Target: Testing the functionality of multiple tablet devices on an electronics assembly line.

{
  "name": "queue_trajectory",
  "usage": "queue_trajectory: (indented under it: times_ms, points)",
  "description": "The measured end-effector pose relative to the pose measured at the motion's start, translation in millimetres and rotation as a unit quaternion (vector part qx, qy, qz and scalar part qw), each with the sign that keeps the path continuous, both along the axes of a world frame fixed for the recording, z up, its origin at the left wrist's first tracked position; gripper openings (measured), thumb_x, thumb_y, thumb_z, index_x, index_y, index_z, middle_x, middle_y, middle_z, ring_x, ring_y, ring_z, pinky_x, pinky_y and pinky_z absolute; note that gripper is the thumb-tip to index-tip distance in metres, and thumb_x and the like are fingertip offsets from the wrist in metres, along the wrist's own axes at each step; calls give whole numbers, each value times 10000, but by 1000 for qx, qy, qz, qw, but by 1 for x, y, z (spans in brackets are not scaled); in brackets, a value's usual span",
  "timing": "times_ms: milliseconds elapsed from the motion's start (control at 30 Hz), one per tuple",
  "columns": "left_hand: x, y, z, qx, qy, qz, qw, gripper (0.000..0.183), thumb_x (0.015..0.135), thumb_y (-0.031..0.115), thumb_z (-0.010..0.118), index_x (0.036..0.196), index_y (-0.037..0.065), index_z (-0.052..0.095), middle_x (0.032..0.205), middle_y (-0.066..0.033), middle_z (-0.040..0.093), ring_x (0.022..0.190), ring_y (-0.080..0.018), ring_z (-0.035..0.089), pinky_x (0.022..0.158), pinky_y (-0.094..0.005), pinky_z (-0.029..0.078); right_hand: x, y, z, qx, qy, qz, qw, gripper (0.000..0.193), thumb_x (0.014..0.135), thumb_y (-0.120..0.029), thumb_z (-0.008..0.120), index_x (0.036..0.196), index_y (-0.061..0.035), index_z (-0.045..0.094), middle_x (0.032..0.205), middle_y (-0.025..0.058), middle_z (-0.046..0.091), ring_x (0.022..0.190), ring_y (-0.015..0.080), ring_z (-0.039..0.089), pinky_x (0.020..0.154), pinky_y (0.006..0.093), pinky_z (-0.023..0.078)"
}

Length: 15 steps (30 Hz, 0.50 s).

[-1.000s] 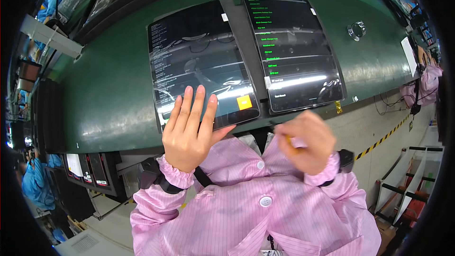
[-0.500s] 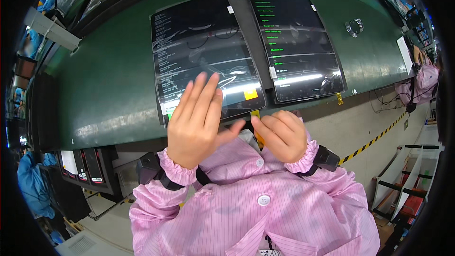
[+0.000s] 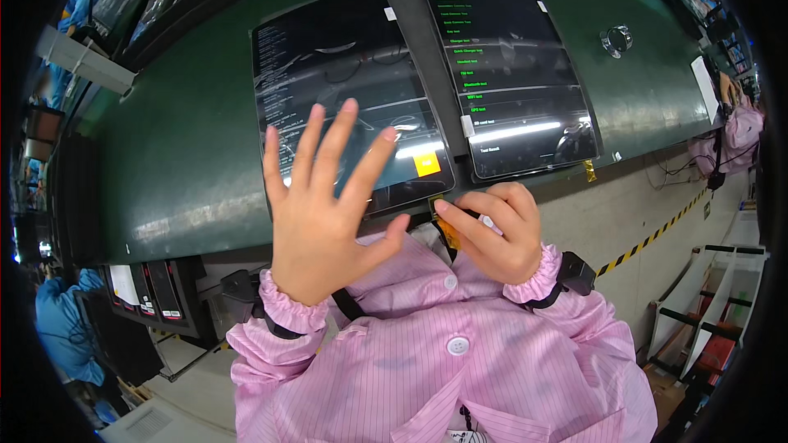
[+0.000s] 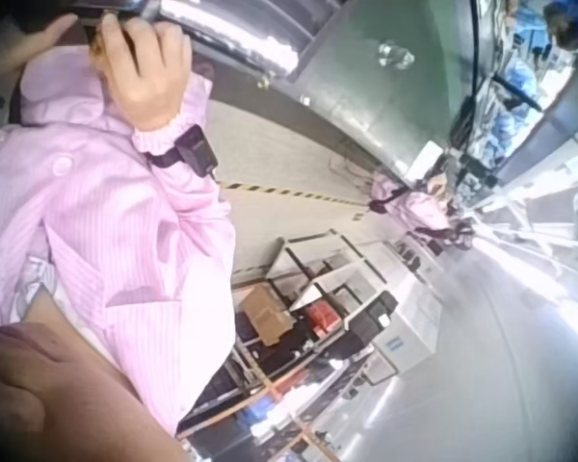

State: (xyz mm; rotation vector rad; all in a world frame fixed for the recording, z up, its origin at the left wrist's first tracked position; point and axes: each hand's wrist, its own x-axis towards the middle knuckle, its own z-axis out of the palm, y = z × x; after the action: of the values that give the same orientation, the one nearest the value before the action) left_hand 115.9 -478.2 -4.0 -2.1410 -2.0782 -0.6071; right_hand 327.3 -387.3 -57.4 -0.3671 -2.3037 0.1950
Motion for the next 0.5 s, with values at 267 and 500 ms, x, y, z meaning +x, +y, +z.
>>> queue_trajectory:
  times_ms: [267, 500]
  points:
    - [-2, -5, 9, -12, 26, 30, 999, 854, 651, 299, 786, 1415, 85, 471, 1422, -131, 516, 1383, -344, 415, 1169, -586, 113, 2, 1, -3, 30, 10, -61, 998, 474, 664, -164, 755, 1135, -121, 720, 1145, 14, 639, 978, 199, 523, 831, 336, 421]
    - [-1, -6, 10, -56, 15, -3, 998, 886, 642, 374, 812, 1409, 72, 486, 1467, -164, 467, 1410, -334, 388, 1169, -571, 110, -6, -4, 18, 18, -142, -173, 974, 481, 806, -307, 665, 1237, -94, 658, 1361, 13, 585, 1245, 213, 460, 1082, 424, 217]
